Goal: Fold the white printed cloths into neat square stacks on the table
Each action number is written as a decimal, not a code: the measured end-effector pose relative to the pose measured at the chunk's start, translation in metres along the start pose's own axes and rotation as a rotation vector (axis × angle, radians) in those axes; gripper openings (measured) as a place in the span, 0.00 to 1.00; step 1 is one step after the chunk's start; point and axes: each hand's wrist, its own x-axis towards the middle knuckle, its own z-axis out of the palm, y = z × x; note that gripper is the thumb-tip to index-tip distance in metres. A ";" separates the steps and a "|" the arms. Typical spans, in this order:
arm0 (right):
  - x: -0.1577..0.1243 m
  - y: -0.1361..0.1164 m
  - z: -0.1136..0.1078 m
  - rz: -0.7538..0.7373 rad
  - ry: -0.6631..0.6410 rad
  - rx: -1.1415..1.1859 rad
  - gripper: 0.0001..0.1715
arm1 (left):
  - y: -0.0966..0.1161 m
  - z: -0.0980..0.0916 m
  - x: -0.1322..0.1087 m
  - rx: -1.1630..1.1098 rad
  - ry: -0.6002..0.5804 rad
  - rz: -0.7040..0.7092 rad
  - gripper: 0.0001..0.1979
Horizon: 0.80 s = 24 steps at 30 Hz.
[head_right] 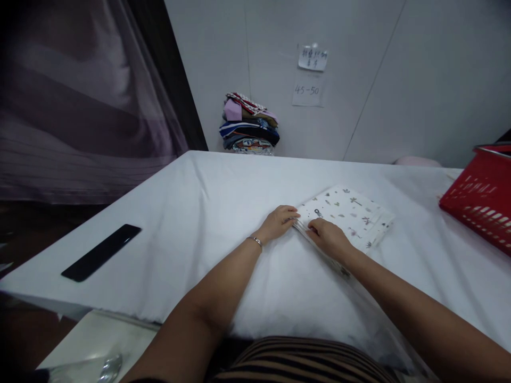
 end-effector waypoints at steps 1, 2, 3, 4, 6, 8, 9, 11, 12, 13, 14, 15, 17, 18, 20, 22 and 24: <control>0.000 0.000 0.000 -0.004 0.003 -0.028 0.12 | 0.000 0.000 0.000 0.008 -0.003 0.009 0.12; -0.001 -0.001 0.000 -0.005 0.008 -0.058 0.12 | 0.000 -0.001 0.000 0.017 -0.006 0.019 0.12; -0.001 -0.001 0.000 -0.011 0.013 -0.085 0.12 | 0.000 -0.001 0.000 0.025 -0.008 0.028 0.12; -0.001 -0.001 0.000 -0.022 0.018 -0.098 0.12 | 0.001 -0.001 -0.001 0.032 -0.008 0.036 0.13; -0.001 0.000 0.000 -0.040 0.024 -0.075 0.13 | 0.001 -0.002 -0.001 0.042 -0.007 0.041 0.13; 0.000 0.001 -0.001 -0.039 0.032 -0.021 0.13 | 0.001 -0.001 -0.001 0.048 -0.010 0.044 0.13; 0.000 0.002 0.000 -0.036 0.039 -0.001 0.13 | 0.001 -0.001 -0.001 0.052 -0.011 0.046 0.13; 0.001 0.004 0.001 -0.031 0.048 0.008 0.14 | 0.001 -0.001 -0.001 0.063 -0.013 0.054 0.12; 0.001 0.005 0.001 -0.032 0.047 0.004 0.14 | 0.001 -0.001 -0.001 0.071 -0.014 0.056 0.12; 0.001 0.005 0.002 -0.033 0.046 0.001 0.14 | 0.001 -0.001 -0.001 0.078 -0.014 0.055 0.12; 0.001 0.005 0.003 -0.031 0.047 0.002 0.14 | 0.001 -0.001 0.000 0.085 -0.014 0.052 0.12; 0.001 0.004 0.003 -0.029 0.048 0.008 0.14 | 0.001 -0.001 0.000 0.090 -0.014 0.051 0.11; 0.000 0.003 0.003 -0.023 0.051 0.025 0.14 | 0.002 -0.001 0.000 0.096 -0.005 0.056 0.11; 0.000 0.002 0.003 -0.021 0.052 0.028 0.14 | 0.003 -0.002 0.000 0.097 0.006 0.062 0.11; 0.000 0.000 0.002 -0.015 0.049 0.011 0.13 | 0.004 -0.001 0.000 0.093 0.033 0.069 0.10; -0.001 -0.002 0.002 0.006 0.044 -0.022 0.12 | 0.004 -0.001 -0.001 0.082 0.048 0.068 0.11; -0.002 -0.003 0.003 0.026 0.036 -0.054 0.12 | 0.004 0.000 -0.001 0.074 0.038 0.071 0.11</control>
